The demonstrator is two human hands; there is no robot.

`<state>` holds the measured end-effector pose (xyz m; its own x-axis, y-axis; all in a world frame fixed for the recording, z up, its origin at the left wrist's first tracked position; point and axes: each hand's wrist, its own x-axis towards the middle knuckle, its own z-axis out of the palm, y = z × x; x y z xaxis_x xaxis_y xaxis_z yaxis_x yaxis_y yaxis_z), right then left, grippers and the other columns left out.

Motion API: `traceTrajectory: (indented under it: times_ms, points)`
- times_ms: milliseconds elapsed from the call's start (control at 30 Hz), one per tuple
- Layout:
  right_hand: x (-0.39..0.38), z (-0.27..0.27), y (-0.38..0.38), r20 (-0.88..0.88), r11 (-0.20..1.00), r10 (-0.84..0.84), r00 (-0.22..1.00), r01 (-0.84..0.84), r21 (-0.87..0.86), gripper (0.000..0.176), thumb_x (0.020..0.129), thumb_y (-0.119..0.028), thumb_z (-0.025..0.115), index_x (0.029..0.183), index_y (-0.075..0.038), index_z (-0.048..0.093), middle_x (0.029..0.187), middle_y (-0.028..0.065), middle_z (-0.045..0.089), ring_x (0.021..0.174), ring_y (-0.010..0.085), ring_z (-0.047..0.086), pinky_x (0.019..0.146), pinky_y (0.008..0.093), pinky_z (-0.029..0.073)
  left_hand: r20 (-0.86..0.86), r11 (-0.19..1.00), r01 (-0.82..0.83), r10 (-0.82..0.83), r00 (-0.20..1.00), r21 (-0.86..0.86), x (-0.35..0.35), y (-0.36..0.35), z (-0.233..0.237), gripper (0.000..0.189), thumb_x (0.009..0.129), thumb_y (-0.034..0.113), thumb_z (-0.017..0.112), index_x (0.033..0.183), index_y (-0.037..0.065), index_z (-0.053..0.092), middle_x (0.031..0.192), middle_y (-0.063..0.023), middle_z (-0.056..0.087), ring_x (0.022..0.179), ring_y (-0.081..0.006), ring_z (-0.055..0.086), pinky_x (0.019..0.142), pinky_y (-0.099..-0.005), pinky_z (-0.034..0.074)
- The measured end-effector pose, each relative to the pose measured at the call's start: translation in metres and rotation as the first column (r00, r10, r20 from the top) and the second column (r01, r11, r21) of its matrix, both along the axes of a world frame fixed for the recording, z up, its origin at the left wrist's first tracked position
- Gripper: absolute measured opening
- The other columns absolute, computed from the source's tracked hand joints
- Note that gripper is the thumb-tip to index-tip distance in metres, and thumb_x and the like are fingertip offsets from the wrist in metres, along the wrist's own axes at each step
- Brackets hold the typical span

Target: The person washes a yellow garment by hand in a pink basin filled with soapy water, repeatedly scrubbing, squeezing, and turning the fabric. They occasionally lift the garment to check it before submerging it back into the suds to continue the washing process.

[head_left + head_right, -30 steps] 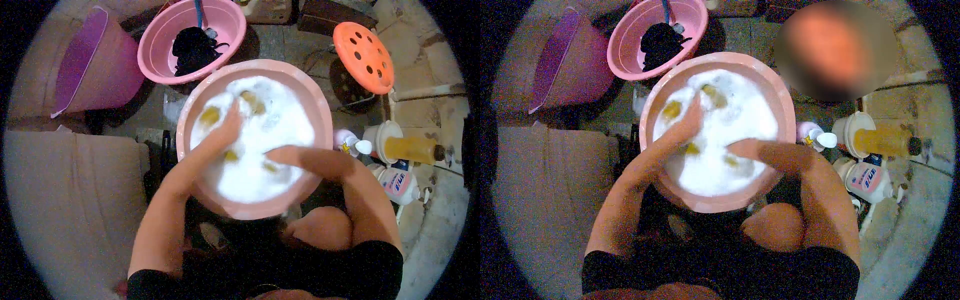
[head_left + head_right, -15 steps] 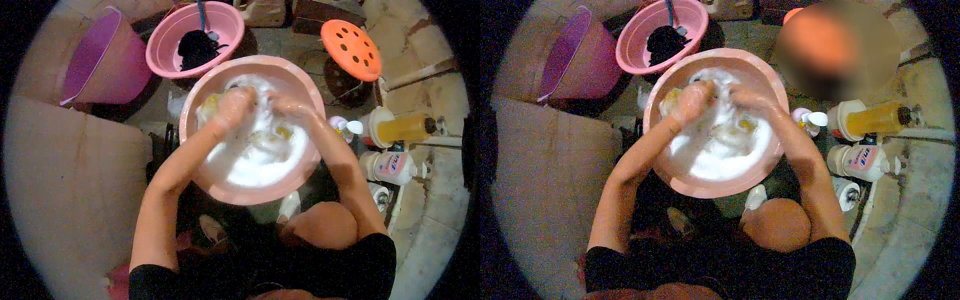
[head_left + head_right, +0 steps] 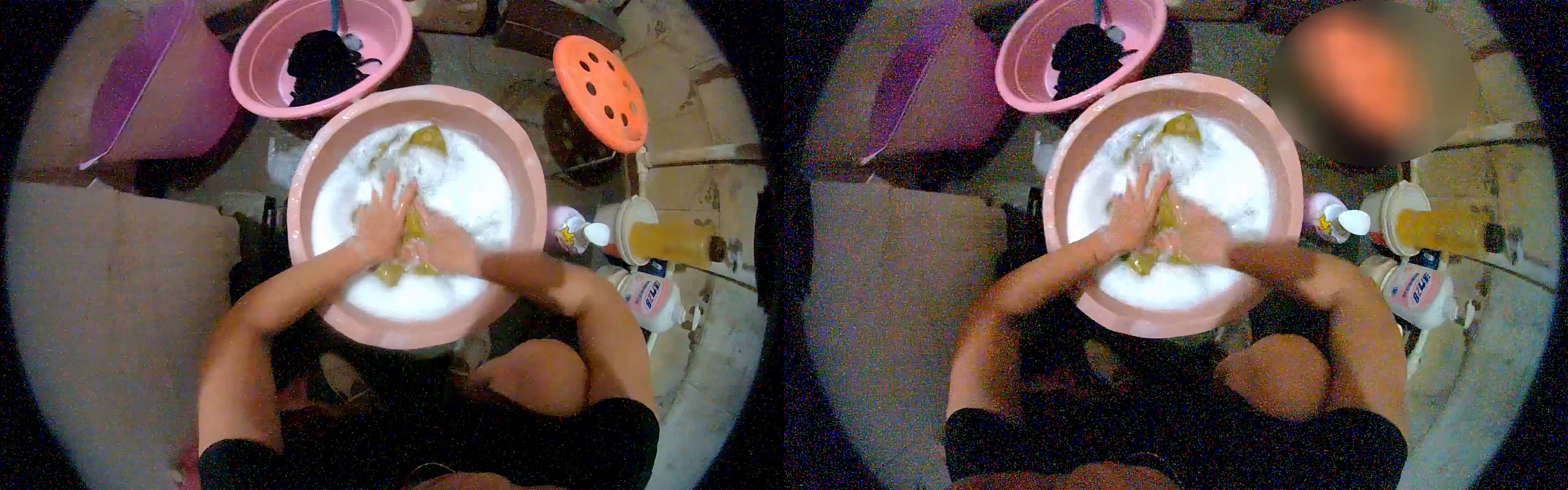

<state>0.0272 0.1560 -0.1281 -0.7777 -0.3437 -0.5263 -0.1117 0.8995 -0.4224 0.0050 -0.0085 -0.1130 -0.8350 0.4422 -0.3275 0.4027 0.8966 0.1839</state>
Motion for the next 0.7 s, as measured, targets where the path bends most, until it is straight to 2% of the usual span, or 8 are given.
traceTrajectory:
  times_ms: [67, 100, 233, 400, 500, 533, 633, 700]
  points:
    - [-0.018, -0.021, 0.005, 0.088, 0.997, 0.069, 0.994, -0.065, -0.046, 0.074, 0.087, -0.050, 0.048, 0.142, -0.008, 0.022, 0.135, 0.0270, 0.032, 0.124, 0.0384, 0.034, 0.102, 0.0443, 0.032, 0.195, 0.992, -0.021, -0.004, 0.981, 0.124, -0.023, 0.002, -0.010, 0.110, 0.059, 0.036, 0.081, 0.144, 0.009, 0.015, 0.146, -0.0309, 0.006, 0.109, -0.0478, 0.050, 0.087, -0.0513, 0.046]
    - [-0.026, -0.026, 0.013, 0.155, 0.987, 0.118, 0.981, -0.100, -0.123, 0.072, 0.087, -0.049, 0.048, 0.141, -0.008, 0.024, 0.134, 0.0256, 0.034, 0.121, 0.0371, 0.036, 0.100, 0.0435, 0.033, 0.055, 0.994, -0.013, 0.008, 0.998, 0.105, -0.027, -0.005, -0.079, 0.096, 0.065, 0.026, 0.077, 0.142, 0.011, 0.022, 0.145, -0.0283, 0.016, 0.099, -0.0431, 0.057, 0.088, -0.0402, 0.048]
    - [-0.049, -0.032, 0.058, 0.349, 0.927, 0.157, 0.924, -0.016, -0.374, 0.065, 0.088, -0.045, 0.048, 0.137, -0.008, 0.030, 0.126, 0.0201, 0.042, 0.111, 0.0317, 0.043, 0.093, 0.0403, 0.038, 0.357, 0.995, 0.031, -0.065, 0.932, 0.100, -0.072, -0.029, -0.113, 0.067, 0.075, 0.025, 0.063, 0.133, 0.007, 0.035, 0.135, -0.0255, 0.032, 0.098, -0.0383, 0.059, 0.086, -0.0398, 0.049]
    - [-0.086, -0.057, 0.058, 0.384, 0.922, 0.038, 0.922, 0.115, -0.369, 0.055, 0.089, -0.040, 0.048, 0.132, -0.008, 0.037, 0.117, 0.0132, 0.053, 0.099, 0.0250, 0.052, 0.084, 0.0363, 0.043, -0.063, 0.939, 0.343, -0.343, 0.937, -0.014, -0.101, -0.046, -0.105, 0.040, 0.088, 0.024, 0.046, 0.122, 0.003, 0.051, 0.123, -0.0219, 0.052, 0.096, -0.0324, 0.061, 0.083, -0.0393, 0.050]
    - [-0.125, -0.049, 0.032, 0.348, 0.971, 0.013, 0.937, 0.071, -0.227, 0.050, 0.089, -0.036, 0.048, 0.130, -0.007, 0.041, 0.111, 0.0090, 0.059, 0.091, 0.0210, 0.057, 0.078, 0.0339, 0.047, -0.220, 0.951, 0.310, -0.302, 0.928, 0.005, -0.104, -0.021, -0.034, 0.033, 0.088, 0.025, 0.048, 0.109, 0.002, 0.056, 0.108, -0.0201, 0.057, 0.087, -0.0316, 0.062, 0.077, -0.0400, 0.051]
    - [-0.128, -0.030, 0.028, 0.419, 0.959, 0.043, 0.907, 0.080, -0.271, 0.048, 0.089, -0.035, 0.048, 0.129, -0.007, 0.043, 0.109, 0.0076, 0.061, 0.089, 0.0196, 0.059, 0.076, 0.0331, 0.048, -0.237, 0.963, 0.261, -0.237, 0.942, 0.075, -0.096, -0.007, -0.012, 0.028, 0.085, 0.026, 0.053, 0.099, 0.002, 0.058, 0.095, -0.0190, 0.059, 0.079, -0.0321, 0.062, 0.072, -0.0407, 0.051]
    - [-0.113, 0.060, 0.070, 0.808, 0.678, 0.388, 0.443, 0.457, -0.576, 0.048, 0.082, -0.030, 0.057, 0.120, -0.004, 0.046, 0.093, 0.0023, 0.056, 0.068, 0.0138, 0.052, 0.058, 0.0305, 0.044, -0.199, 0.951, 0.144, -0.090, 0.976, 0.273, -0.047, 0.022, 0.047, 0.027, 0.077, 0.029, 0.064, 0.080, 0.003, 0.061, 0.073, -0.0171, 0.061, 0.064, -0.0337, 0.061, 0.061, -0.0424, 0.051]
    - [-0.098, 0.032, 0.077, 0.556, 0.716, 0.228, 0.799, 0.249, -0.653, 0.048, 0.086, -0.035, 0.057, 0.123, -0.005, 0.045, 0.101, 0.0031, 0.054, 0.084, 0.0123, 0.052, 0.071, 0.0276, 0.045, -0.226, 0.895, 0.276, -0.205, 0.952, 0.350, -0.002, 0.017, 0.052, 0.033, 0.075, 0.032, 0.066, 0.086, 0.002, 0.058, 0.080, -0.0168, 0.059, 0.071, -0.0336, 0.060, 0.061, -0.0419, 0.050]
